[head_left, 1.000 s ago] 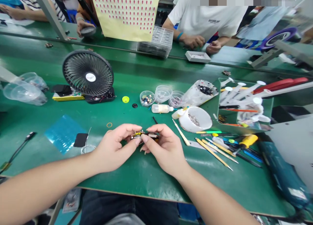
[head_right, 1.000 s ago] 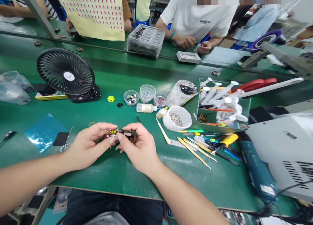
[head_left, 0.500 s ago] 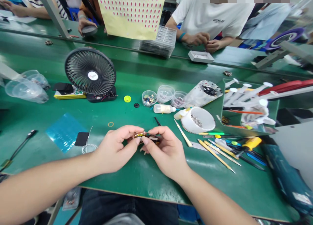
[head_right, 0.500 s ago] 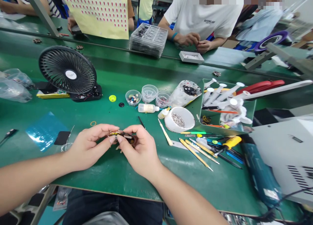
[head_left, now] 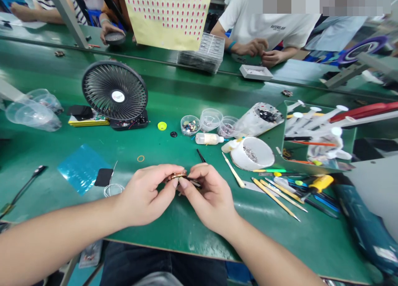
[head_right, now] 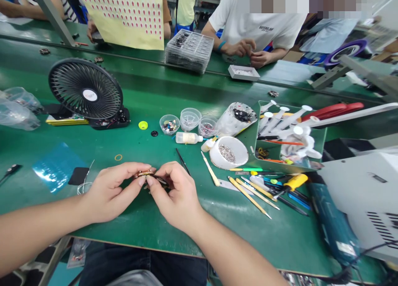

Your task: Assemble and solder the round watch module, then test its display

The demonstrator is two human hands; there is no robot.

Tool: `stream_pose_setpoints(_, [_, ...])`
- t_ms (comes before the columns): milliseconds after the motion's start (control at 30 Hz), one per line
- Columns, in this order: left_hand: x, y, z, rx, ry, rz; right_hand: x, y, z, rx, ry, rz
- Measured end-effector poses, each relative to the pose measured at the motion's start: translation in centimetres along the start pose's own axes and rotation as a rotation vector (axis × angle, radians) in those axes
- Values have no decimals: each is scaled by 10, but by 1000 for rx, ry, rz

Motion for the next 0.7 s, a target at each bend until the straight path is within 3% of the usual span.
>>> stream_pose_setpoints(333, [4, 0, 0, -13, -26, -43, 4, -2, 2, -31, -95, -15])
stream_pose_setpoints(700, [2, -1, 1, -19, -22, -38, 6, -3, 2, -33, -74, 12])
Point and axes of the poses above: each hand's wrist, its own z-axis away from the middle knuckle, its own y-axis out of the back of the hand, x = y × z, the point moved 10 cm from there along -z, towards the middle knuckle, and after that the axes turned 11 degrees about z, right-handed, at the moved point
